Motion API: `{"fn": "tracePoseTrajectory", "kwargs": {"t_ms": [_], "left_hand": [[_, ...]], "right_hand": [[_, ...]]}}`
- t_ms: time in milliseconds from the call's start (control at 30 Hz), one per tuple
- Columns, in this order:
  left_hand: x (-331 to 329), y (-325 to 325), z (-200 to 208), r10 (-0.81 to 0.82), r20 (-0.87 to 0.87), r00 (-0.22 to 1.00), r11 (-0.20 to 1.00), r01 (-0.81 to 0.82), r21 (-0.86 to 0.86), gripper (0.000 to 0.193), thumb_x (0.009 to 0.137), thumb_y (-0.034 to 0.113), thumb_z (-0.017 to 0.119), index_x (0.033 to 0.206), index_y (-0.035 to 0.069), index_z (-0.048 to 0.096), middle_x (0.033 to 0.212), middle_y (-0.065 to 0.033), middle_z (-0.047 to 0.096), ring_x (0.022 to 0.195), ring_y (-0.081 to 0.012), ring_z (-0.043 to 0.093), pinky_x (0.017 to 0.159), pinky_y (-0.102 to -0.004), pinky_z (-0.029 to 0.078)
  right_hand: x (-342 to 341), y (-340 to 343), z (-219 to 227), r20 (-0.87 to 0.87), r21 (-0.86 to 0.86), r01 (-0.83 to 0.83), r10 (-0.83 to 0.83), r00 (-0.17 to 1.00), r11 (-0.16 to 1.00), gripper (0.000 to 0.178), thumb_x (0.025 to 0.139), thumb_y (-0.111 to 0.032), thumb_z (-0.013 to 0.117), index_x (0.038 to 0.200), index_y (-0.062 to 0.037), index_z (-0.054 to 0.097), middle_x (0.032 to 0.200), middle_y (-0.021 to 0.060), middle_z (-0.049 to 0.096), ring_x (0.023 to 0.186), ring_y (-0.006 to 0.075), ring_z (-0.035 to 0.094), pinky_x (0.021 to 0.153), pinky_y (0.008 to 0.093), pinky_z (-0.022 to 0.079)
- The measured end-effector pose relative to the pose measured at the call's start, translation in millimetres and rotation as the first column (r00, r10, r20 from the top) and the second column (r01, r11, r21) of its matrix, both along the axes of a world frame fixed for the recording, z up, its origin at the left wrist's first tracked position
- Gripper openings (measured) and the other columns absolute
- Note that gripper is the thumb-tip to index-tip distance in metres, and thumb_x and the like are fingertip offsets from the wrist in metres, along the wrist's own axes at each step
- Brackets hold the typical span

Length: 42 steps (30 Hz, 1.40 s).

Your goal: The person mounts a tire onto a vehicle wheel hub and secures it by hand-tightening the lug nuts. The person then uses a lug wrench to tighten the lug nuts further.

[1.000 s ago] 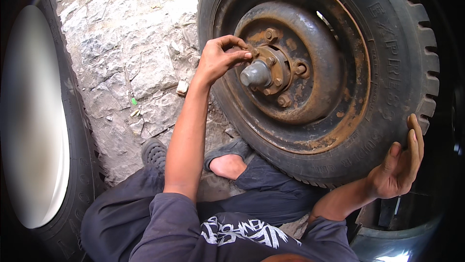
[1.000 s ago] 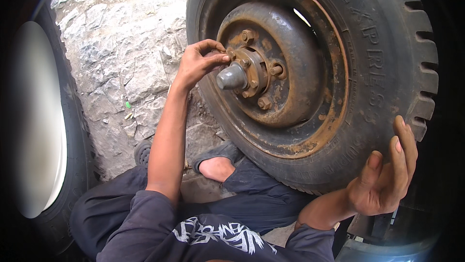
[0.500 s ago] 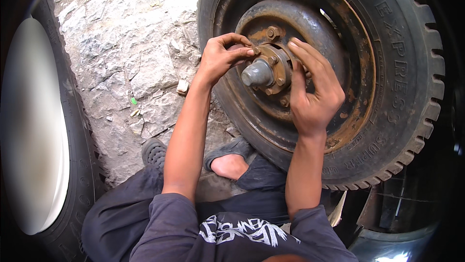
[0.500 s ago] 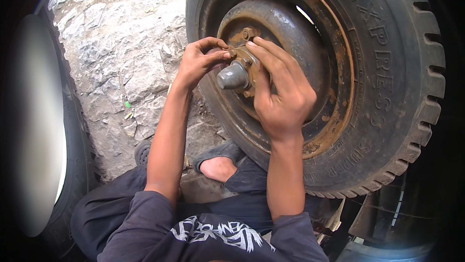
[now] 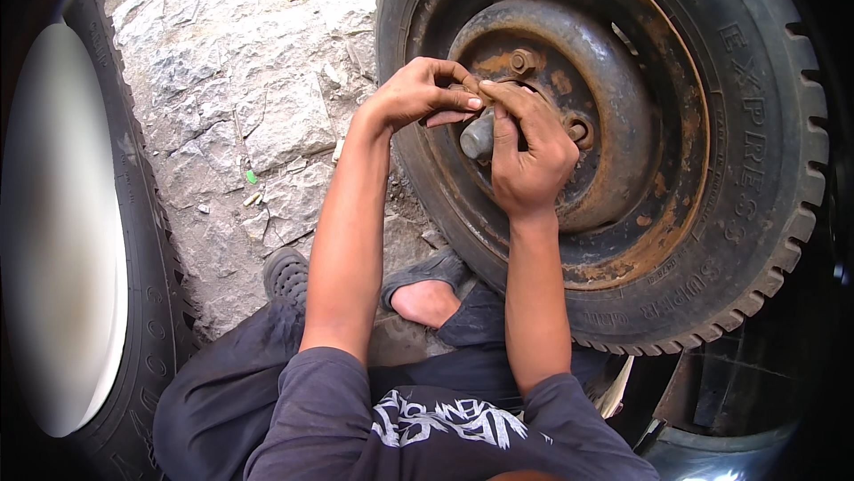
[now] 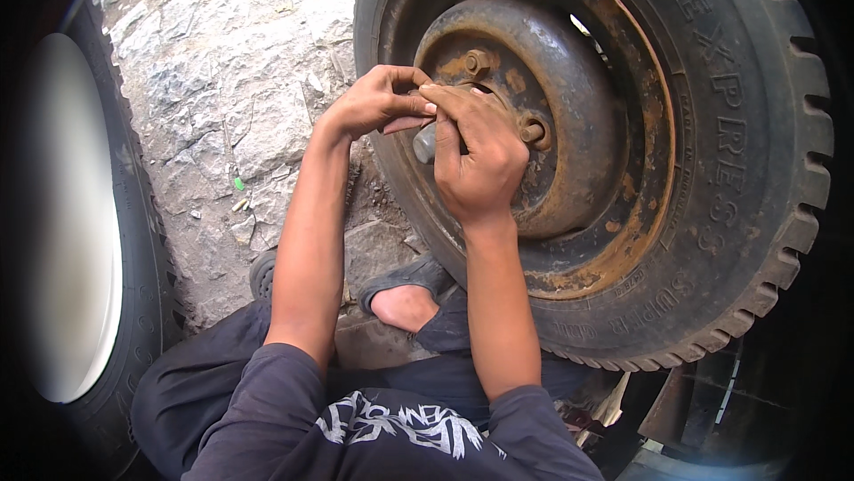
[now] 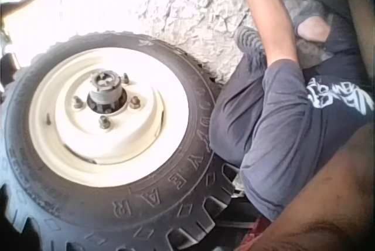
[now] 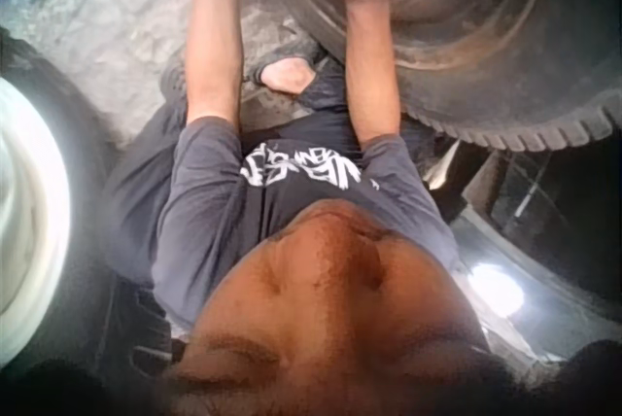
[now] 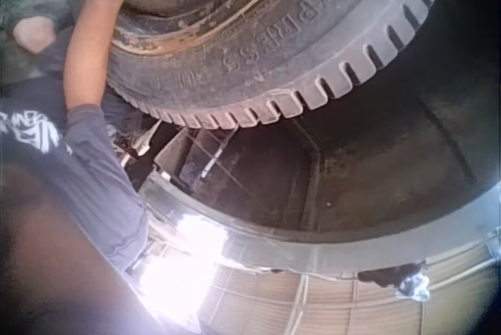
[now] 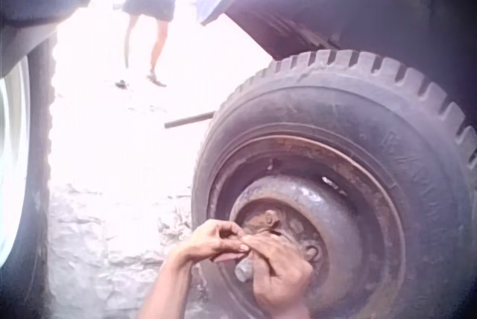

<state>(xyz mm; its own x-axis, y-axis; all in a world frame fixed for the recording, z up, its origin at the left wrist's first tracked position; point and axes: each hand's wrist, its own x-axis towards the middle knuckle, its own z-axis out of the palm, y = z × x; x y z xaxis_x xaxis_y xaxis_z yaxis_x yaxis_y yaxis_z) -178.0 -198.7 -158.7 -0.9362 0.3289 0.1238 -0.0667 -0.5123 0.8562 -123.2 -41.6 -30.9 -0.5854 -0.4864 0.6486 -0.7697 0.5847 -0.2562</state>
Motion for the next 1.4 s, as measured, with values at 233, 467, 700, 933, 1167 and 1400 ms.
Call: {"fn": "tracePoseTrajectory", "kwargs": {"t_ms": [233, 467, 700, 933, 1167, 1400], "left_hand": [[-8, -21, 38, -0.074, 0.063, 0.995, 0.905, 0.094, -0.414, 0.025, 0.089, 0.013, 0.09, 0.102, -0.002, 0.076, 0.083, -0.0052, 0.076, 0.068, -0.0078, 0.068, 0.054, -0.0241, 0.046], [10, -1, 13, 0.045, 0.113, 0.993, 0.999, -0.045, -0.001, 0.025, 0.09, 0.01, 0.089, 0.105, -0.004, 0.074, 0.086, -0.0079, 0.076, 0.065, -0.0077, 0.067, 0.053, -0.0212, 0.045], [14, 26, 10, 0.261, 0.287, 0.922, 0.916, -0.331, 0.228, 0.027, 0.095, 0.01, 0.086, 0.114, -0.004, 0.074, 0.099, -0.0084, 0.077, 0.083, -0.0104, 0.074, 0.069, -0.0188, 0.059], [32, 14, -12, 0.142, 0.26, 0.955, 0.982, -0.169, 0.085, 0.025, 0.095, 0.01, 0.085, 0.112, -0.004, 0.075, 0.098, -0.0088, 0.079, 0.087, -0.0111, 0.076, 0.072, -0.0196, 0.062], [31, 30, 1, 0.316, 0.24, 0.918, 0.914, -0.362, 0.183, 0.027, 0.096, 0.01, 0.084, 0.116, -0.006, 0.073, 0.102, -0.0096, 0.08, 0.09, -0.0108, 0.076, 0.072, -0.0197, 0.061], [25, 15, 8, 0.243, 0.175, 0.954, 0.966, -0.254, 0.046, 0.026, 0.096, 0.01, 0.084, 0.113, -0.008, 0.075, 0.096, -0.0122, 0.08, 0.084, -0.0123, 0.077, 0.068, -0.0217, 0.061]], "right_hand": [[2, -2, 10, 0.076, 0.006, 0.006, -0.007, 0.997, 1.0, 0.018, 0.098, -0.001, 0.069, 0.11, -0.0025, 0.082, 0.101, 0.0154, 0.081, 0.098, 0.028, 0.079, 0.092, 0.0373, 0.059], [-1, 1, 4, 0.027, -0.026, -0.004, 0.004, 1.0, 1.0, 0.018, 0.099, -0.003, 0.068, 0.11, -0.0006, 0.082, 0.101, 0.0162, 0.081, 0.098, 0.0276, 0.079, 0.093, 0.037, 0.059], [-1, 3, -4, 0.04, -0.12, 0.001, 0.004, 0.999, 0.993, 0.017, 0.099, 0.0, 0.068, 0.108, 0.0009, 0.082, 0.101, 0.0147, 0.082, 0.097, 0.025, 0.08, 0.092, 0.0358, 0.06], [0, 3, -6, 0.027, -0.141, 0.04, -0.037, 0.999, 0.989, 0.019, 0.093, -0.002, 0.068, 0.104, -0.0034, 0.083, 0.098, 0.0129, 0.083, 0.093, 0.0296, 0.081, 0.096, 0.0414, 0.061], [1, 0, -4, 0.002, -0.115, 0.003, -0.003, 1.0, 0.993, 0.018, 0.096, 0.002, 0.068, 0.106, 0.0003, 0.082, 0.098, 0.0146, 0.083, 0.096, 0.0259, 0.08, 0.094, 0.0368, 0.06], [-1, -1, -4, -0.027, -0.117, 0.02, -0.023, 0.999, 0.993, 0.019, 0.094, 0.001, 0.067, 0.104, -0.0004, 0.083, 0.099, 0.0147, 0.083, 0.095, 0.0277, 0.081, 0.097, 0.0393, 0.06]]}}
